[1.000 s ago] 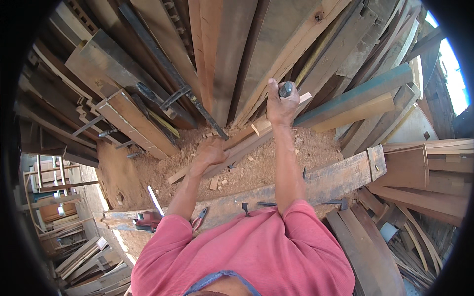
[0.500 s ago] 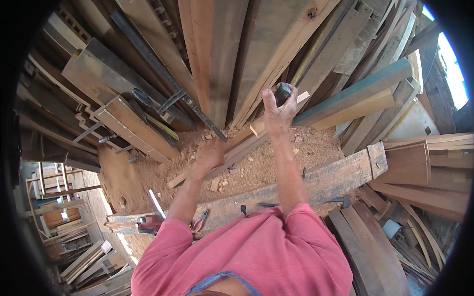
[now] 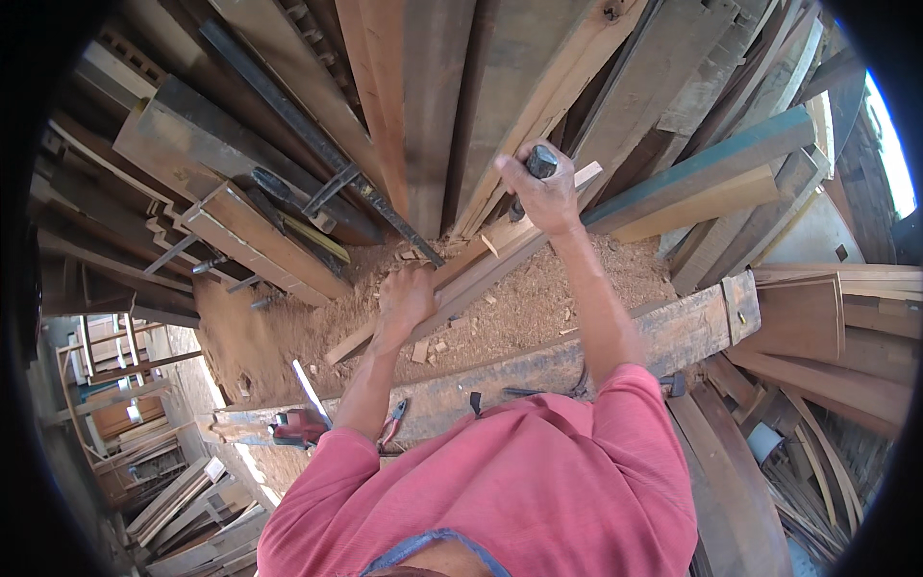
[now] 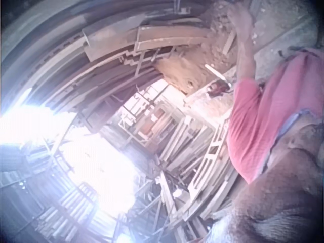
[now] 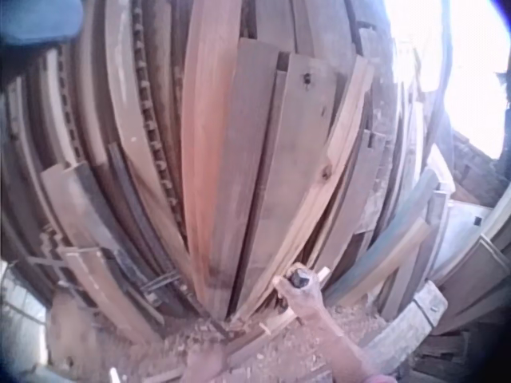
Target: The person uses clamps and a hammer to align and secure pieces of wood together, then removes the clamps after positioning the boards.
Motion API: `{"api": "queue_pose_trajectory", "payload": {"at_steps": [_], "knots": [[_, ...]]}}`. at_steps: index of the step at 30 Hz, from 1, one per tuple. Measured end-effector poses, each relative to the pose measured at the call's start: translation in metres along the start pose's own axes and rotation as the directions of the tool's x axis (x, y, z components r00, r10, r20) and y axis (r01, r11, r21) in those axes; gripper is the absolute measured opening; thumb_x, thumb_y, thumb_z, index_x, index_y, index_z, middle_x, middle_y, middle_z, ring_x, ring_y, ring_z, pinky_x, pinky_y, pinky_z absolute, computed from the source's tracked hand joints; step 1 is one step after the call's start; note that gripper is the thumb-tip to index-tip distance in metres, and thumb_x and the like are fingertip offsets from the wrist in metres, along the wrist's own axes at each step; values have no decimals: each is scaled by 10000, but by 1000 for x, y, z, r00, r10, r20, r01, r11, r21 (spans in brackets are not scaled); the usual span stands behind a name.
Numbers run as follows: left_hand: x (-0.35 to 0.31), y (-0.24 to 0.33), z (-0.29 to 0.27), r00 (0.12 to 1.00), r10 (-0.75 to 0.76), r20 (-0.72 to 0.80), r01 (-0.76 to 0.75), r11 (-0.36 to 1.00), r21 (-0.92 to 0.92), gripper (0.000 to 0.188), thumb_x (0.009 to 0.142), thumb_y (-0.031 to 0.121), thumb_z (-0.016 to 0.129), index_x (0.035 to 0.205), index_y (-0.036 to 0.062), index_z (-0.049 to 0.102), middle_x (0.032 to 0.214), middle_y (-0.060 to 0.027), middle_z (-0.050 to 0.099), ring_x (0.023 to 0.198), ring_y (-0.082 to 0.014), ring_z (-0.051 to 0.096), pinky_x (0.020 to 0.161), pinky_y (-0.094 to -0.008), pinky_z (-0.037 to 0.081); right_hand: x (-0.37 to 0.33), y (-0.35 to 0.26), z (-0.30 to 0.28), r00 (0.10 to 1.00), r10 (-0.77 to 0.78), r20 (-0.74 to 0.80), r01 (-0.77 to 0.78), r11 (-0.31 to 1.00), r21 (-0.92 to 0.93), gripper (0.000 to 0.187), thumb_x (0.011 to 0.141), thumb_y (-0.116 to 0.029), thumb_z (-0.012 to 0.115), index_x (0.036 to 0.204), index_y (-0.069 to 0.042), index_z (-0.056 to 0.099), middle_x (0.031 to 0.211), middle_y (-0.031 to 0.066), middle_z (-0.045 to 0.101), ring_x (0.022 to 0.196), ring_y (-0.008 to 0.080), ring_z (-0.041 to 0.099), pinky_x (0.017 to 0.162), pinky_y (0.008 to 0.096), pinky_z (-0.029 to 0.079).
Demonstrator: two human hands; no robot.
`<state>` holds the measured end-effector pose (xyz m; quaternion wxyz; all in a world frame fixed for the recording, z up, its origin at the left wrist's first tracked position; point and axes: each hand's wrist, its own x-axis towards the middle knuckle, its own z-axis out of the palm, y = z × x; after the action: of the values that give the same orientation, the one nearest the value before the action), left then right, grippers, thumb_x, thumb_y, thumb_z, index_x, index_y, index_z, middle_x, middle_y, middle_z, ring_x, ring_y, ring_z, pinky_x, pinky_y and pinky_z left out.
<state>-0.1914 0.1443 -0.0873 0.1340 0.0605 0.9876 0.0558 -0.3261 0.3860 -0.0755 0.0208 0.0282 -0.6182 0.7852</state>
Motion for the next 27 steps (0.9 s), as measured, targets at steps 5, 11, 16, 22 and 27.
{"api": "queue_pose_trajectory", "payload": {"at_steps": [5,11,16,22,27], "knots": [[0,5,4,999,-18,45,18,1000,1,249,787,68,634,1015,0,706,986,-209,715,844,-388,731,715,-474,602,-14,1,43,743,-349,-571,164,922,-350,310,877,-219,811,828,-27,572,678,-33,531,610,78,489,561,248,434],[7,-3,5,995,-22,94,22,1000,0,374,763,235,781,1073,43,699,1026,-158,706,952,-354,707,847,-450,574,5,27,13,962,-147,-230,155,988,16,267,848,-114,805,772,-74,551,664,-58,534,610,40,484,540,228,412],[7,-12,2,994,-25,109,28,999,-21,417,754,236,790,1116,51,695,1032,-156,706,976,-346,703,865,-441,573,21,6,-13,929,103,356,-149,983,106,277,808,-97,819,813,-89,543,687,-5,584,608,81,551,540,259,451],[11,-3,0,996,-46,70,47,999,-11,335,767,168,741,1069,31,690,994,-174,707,918,-359,716,821,-449,587,-11,-13,37,878,-156,-452,140,988,-69,410,844,-319,800,976,-21,551,726,15,570,664,141,563,621,292,483],[7,-3,-1,994,-19,106,21,1000,-14,350,772,189,747,1076,28,685,1019,-180,709,928,-368,712,820,-462,580,1,13,40,797,-310,-518,92,911,-402,298,816,-184,816,835,-31,562,692,14,542,630,119,493,576,310,453]]}}
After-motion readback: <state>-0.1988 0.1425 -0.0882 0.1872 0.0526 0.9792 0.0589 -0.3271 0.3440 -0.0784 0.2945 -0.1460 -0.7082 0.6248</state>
